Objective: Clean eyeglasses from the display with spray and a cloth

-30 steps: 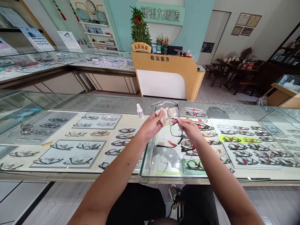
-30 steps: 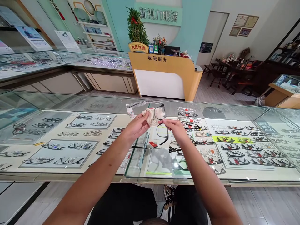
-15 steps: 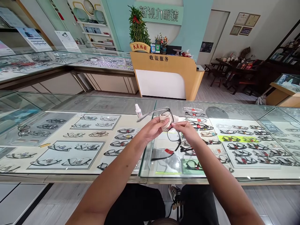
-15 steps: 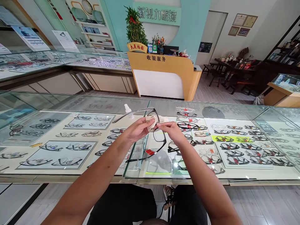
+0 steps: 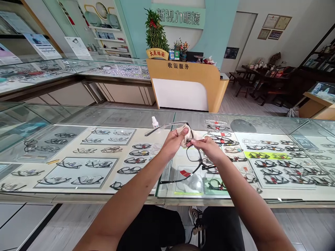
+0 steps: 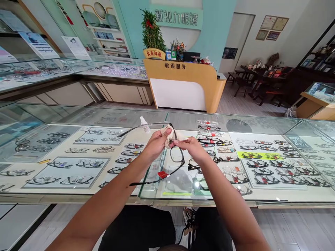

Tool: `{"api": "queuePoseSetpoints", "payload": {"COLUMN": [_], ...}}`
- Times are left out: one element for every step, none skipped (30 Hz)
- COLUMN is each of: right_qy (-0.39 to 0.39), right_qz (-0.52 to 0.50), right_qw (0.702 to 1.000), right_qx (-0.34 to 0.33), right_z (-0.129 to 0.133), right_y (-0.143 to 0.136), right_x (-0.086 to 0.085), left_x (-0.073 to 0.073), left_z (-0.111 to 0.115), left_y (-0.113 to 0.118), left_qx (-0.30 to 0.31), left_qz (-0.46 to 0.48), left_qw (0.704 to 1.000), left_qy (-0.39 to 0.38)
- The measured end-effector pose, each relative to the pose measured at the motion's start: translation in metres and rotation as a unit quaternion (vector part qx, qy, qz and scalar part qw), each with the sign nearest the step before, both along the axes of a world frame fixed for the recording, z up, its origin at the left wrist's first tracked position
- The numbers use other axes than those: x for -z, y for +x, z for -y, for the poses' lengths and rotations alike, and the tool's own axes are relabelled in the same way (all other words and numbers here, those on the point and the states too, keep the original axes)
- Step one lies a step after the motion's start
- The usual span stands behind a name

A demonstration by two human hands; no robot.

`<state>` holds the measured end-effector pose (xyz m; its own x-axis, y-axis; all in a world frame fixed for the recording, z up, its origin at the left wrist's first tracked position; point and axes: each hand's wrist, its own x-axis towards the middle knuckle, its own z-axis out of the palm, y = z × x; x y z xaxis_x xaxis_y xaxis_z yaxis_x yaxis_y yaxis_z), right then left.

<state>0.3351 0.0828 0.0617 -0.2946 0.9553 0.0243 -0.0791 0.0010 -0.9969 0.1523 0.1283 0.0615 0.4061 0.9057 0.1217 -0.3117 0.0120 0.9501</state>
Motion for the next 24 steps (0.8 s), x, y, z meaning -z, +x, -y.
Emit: {"api": "queuePoseSetpoints", "payload": {"right_qy": [-0.002,-0.005,-0.010,-0.017,-0.028,-0.039,-0.049,-0.057,-0.063,-0.067,-0.069,-0.071,-0.072,-0.071,-0.070,-0.068,-0.067,-0.066,-0.066,-0.067,-0.067,-0.069,-0.071,-0.074], "right_qz": [-0.005,-0.012,-0.019,-0.026,-0.033,-0.039,-0.046,-0.050,-0.051,-0.049,-0.045,-0.040,-0.037,-0.037,-0.041,-0.047,-0.052,-0.056,-0.059,-0.061,-0.062,-0.062,-0.063,-0.065], "right_qw": [1.000,1.000,1.000,0.999,0.999,0.998,0.997,0.996,0.995,0.995,0.995,0.996,0.996,0.996,0.996,0.996,0.996,0.996,0.996,0.996,0.996,0.996,0.995,0.995], "right_qx": [0.002,0.006,0.014,0.022,0.031,0.038,0.044,0.049,0.051,0.052,0.051,0.048,0.044,0.039,0.033,0.025,0.019,0.015,0.013,0.013,0.013,0.012,0.012,0.012], "right_z": [0.001,0.001,0.001,0.002,0.002,0.002,0.002,0.002,0.002,0.002,0.002,0.001,0.001,0.000,0.000,0.000,0.000,0.000,0.001,0.002,0.003,0.003,0.003,0.003], "right_y": [-0.001,-0.002,-0.002,-0.002,-0.003,-0.003,-0.002,-0.002,-0.002,-0.001,-0.001,0.000,0.000,0.001,0.001,0.002,0.001,0.001,0.000,-0.001,-0.003,-0.004,-0.005,-0.006], "right_x": [-0.002,-0.003,-0.005,-0.007,-0.009,-0.011,-0.012,-0.013,-0.013,-0.013,-0.012,-0.011,-0.009,-0.008,-0.007,-0.006,-0.006,-0.007,-0.008,-0.010,-0.011,-0.011,-0.011,-0.010], "left_x": [-0.001,-0.003,-0.005,-0.008,-0.011,-0.013,-0.015,-0.016,-0.016,-0.016,-0.015,-0.013,-0.011,-0.009,-0.008,-0.006,-0.005,-0.004,-0.003,-0.002,-0.001,0.000,0.000,0.001], "left_z": [-0.001,-0.002,-0.003,-0.003,-0.003,-0.003,-0.002,-0.001,-0.001,0.000,0.000,0.000,0.000,0.000,-0.001,-0.001,0.000,0.000,0.000,0.000,0.000,-0.001,-0.002,-0.004], "left_y": [-0.002,-0.005,-0.008,-0.011,-0.014,-0.017,-0.018,-0.019,-0.019,-0.018,-0.017,-0.016,-0.014,-0.012,-0.011,-0.009,-0.008,-0.007,-0.006,-0.005,-0.004,-0.004,-0.004,-0.005], "left_qx": [0.017,0.043,0.073,0.102,0.125,0.141,0.149,0.152,0.148,0.137,0.120,0.101,0.081,0.062,0.045,0.031,0.017,0.001,-0.015,-0.031,-0.047,-0.061,-0.071,-0.071], "left_qz": [0.002,0.004,0.003,0.002,0.002,0.001,0.001,0.001,0.002,0.001,-0.003,-0.011,-0.021,-0.031,-0.040,-0.045,-0.047,-0.046,-0.044,-0.042,-0.042,-0.044,-0.045,-0.044], "left_qw": [1.000,0.999,0.997,0.995,0.992,0.990,0.989,0.988,0.989,0.990,0.993,0.995,0.996,0.998,0.998,0.998,0.999,0.999,0.999,0.998,0.997,0.996,0.995,0.995], "left_qy": [-0.009,-0.013,-0.014,-0.011,-0.006,0.000,0.004,0.007,0.007,0.007,0.007,0.007,0.008,0.010,0.012,0.013,0.014,0.019,0.026,0.035,0.044,0.051,0.055,0.052]}}
